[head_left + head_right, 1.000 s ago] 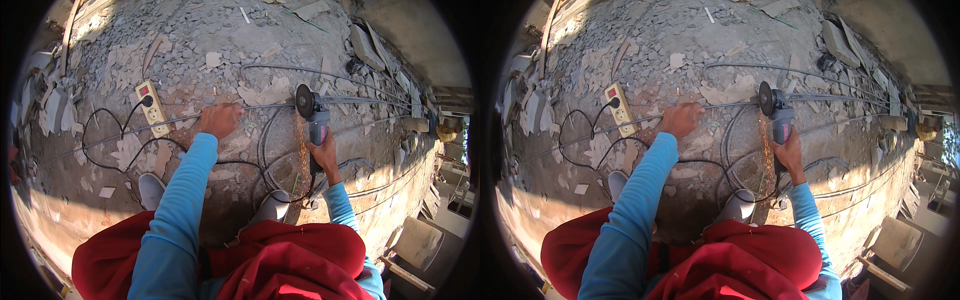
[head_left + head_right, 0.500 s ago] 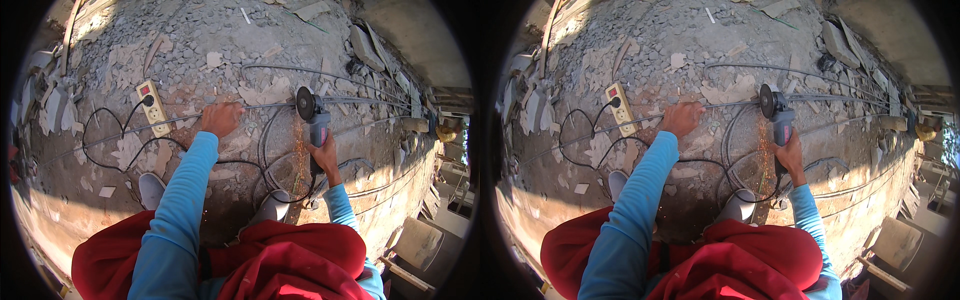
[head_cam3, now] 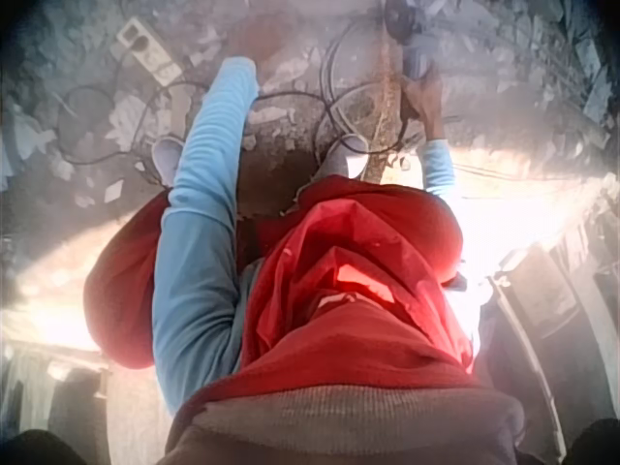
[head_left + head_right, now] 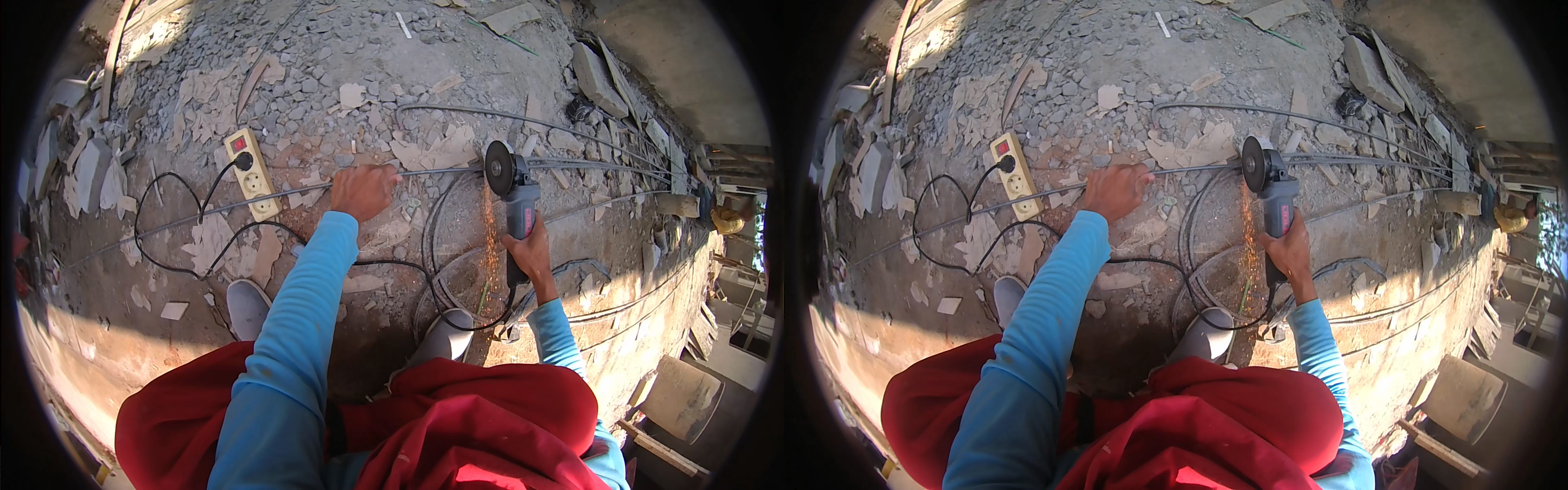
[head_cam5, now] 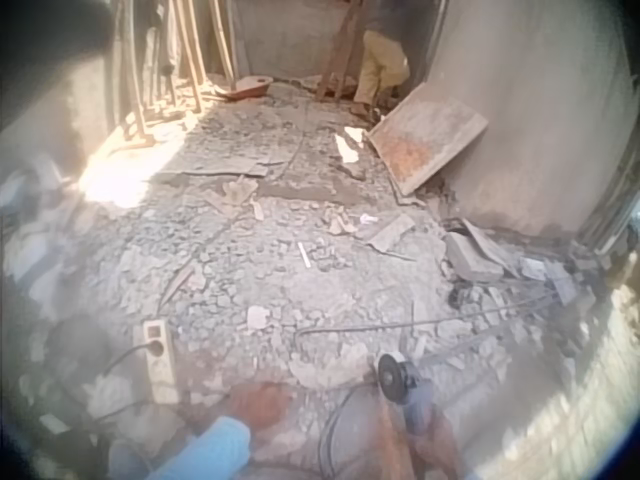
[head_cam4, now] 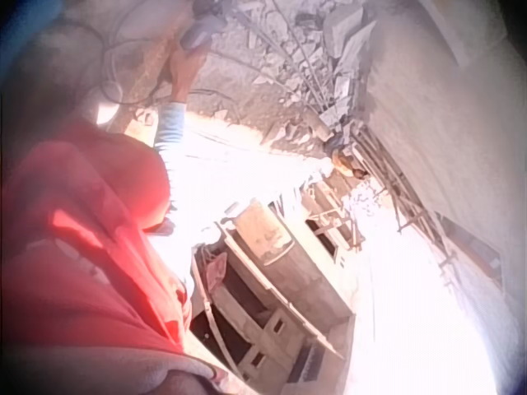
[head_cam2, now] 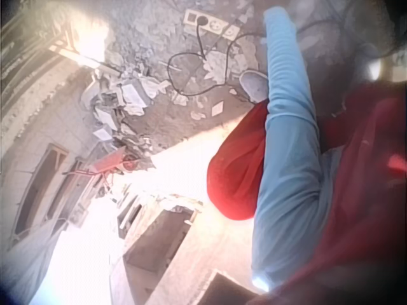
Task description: The person uses a tape measure to mark intervals on metal rods on the ground, then connects an angle grinder to a power strip and cuts through one of the rods.
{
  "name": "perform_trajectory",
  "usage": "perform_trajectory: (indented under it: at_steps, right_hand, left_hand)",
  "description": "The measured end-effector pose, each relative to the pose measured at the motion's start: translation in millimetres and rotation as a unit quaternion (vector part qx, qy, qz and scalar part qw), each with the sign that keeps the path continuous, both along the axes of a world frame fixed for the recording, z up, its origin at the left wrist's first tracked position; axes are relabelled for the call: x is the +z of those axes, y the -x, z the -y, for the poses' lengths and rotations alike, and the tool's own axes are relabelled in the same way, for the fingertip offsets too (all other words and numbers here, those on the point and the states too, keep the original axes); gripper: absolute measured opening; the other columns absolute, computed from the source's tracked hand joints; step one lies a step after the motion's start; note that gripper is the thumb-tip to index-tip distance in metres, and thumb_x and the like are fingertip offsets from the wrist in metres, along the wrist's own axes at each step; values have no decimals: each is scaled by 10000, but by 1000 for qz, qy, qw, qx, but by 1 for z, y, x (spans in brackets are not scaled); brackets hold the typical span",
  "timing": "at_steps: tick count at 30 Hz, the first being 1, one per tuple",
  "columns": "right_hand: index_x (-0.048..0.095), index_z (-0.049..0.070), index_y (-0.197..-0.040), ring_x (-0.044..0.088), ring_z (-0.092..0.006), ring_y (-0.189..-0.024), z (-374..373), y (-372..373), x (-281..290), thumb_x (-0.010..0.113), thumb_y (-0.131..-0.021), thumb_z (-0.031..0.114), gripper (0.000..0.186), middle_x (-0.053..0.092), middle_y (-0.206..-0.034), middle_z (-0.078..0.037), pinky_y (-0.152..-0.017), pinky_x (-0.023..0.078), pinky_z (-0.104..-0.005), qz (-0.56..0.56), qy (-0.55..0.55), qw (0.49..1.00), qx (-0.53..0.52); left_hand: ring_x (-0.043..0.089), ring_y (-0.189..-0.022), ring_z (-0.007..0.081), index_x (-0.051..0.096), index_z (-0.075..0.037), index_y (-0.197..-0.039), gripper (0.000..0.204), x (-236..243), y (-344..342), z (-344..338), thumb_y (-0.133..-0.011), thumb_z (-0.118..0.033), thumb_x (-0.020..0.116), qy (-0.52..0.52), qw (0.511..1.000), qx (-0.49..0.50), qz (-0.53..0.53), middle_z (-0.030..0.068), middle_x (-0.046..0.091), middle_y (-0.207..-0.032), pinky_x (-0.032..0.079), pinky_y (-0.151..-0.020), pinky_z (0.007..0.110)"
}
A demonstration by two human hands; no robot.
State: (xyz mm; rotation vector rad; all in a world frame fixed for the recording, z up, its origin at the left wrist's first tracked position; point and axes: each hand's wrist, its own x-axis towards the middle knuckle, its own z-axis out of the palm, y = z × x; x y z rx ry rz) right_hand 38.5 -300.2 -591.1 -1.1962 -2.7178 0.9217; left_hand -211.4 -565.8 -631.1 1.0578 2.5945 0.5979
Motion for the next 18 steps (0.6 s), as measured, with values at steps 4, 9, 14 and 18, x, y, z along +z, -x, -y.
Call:
perform_trajectory:
  at_steps: [4, 9, 14, 18]
  right_hand:
    - [547, -72, -1215, 695, -419, -876, 0, 1, 4, 810, -674, 221, 669, 696, -977, -263, -792, 538, -476, 10, 21, 1000, 5]
    - [562, -50, -1175, 689, -403, -861, -2, -4, -3, 809, -675, 204, 614, 692, -957, -239, -788, 536, -470, -10, -3, 1000, 8]
    - [550, -43, -1174, 689, -392, -863, -2, -5, -3, 827, -675, 208, 623, 690, -960, -229, -792, 537, -464, -13, 16, 1000, 7]
    - [565, -36, -1147, 662, -311, -820, 2, -3, -1, 813, -687, 174, 563, 679, -924, -175, -774, 533, -430, -25, 14, 1000, 10]
  left_hand:
    - [708, -756, 376, 751, -184, -1015, 204, -4, 1, 3, -979, -293, 583, -32, 999, 1, 9, 137, 746, -850, 537, -698, 525]
    - [709, -763, 374, 759, -195, -1027, 204, -2, 1, 1, -974, -281, 582, -22, 1000, 2, 15, 138, 750, -866, 542, -708, 522]
    - [707, -769, 385, 765, -197, -1033, 213, 1, 1, 1, -983, -297, 582, -11, 1000, 3, 21, 142, 748, -868, 543, -711, 524]
    - [705, -771, 390, 767, -196, -1037, 225, 3, 1, 2, -991, -319, 584, -10, 1000, 3, 19, 144, 747, -871, 543, -707, 525]
